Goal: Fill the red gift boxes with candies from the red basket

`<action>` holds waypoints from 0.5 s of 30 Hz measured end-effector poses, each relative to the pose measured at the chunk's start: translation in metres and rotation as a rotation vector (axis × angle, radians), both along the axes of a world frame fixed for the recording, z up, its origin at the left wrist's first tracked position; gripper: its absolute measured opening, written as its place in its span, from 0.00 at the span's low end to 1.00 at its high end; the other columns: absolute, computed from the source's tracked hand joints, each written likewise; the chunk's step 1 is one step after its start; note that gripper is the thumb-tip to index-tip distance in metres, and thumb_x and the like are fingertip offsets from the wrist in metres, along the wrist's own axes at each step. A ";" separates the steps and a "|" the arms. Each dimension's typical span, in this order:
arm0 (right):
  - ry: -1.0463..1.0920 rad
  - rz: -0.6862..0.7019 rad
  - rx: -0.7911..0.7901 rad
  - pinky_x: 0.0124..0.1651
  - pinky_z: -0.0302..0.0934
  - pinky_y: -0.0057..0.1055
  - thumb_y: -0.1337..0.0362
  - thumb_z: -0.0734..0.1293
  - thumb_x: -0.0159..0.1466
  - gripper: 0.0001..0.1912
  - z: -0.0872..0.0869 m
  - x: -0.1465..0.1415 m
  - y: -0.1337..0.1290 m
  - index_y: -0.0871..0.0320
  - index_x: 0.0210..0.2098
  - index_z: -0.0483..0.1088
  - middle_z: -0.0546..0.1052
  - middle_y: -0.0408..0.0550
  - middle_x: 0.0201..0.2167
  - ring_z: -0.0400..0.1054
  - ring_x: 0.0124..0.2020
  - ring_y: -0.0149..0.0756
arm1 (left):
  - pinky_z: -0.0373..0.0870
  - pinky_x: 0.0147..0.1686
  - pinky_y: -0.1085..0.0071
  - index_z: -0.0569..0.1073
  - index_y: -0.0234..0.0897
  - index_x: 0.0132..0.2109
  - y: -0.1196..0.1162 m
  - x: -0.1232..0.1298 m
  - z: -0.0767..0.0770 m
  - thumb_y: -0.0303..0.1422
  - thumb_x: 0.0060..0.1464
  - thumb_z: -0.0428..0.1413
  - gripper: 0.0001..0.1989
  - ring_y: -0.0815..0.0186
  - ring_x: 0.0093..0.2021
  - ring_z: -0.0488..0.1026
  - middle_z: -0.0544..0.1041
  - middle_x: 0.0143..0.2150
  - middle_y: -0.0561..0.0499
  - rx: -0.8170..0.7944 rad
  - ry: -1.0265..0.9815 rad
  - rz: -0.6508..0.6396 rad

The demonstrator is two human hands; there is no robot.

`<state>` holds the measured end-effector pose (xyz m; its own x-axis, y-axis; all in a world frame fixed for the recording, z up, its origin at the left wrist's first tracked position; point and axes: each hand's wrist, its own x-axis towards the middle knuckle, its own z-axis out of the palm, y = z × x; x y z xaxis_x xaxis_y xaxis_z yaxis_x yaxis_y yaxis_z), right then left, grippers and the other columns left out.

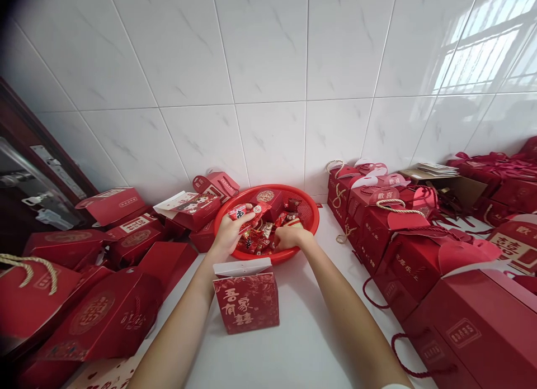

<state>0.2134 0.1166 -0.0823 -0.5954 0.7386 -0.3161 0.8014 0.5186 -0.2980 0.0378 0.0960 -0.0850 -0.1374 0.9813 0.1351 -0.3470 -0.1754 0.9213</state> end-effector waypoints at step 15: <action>0.318 -0.172 0.107 0.37 0.61 0.25 0.69 0.66 0.59 0.08 -0.001 0.007 0.002 0.63 0.29 0.78 0.79 0.49 0.31 0.71 0.35 0.35 | 0.70 0.38 0.69 0.78 0.34 0.35 0.001 -0.001 0.001 0.33 0.27 0.73 0.22 0.65 0.32 0.76 0.80 0.31 0.53 0.035 0.016 0.071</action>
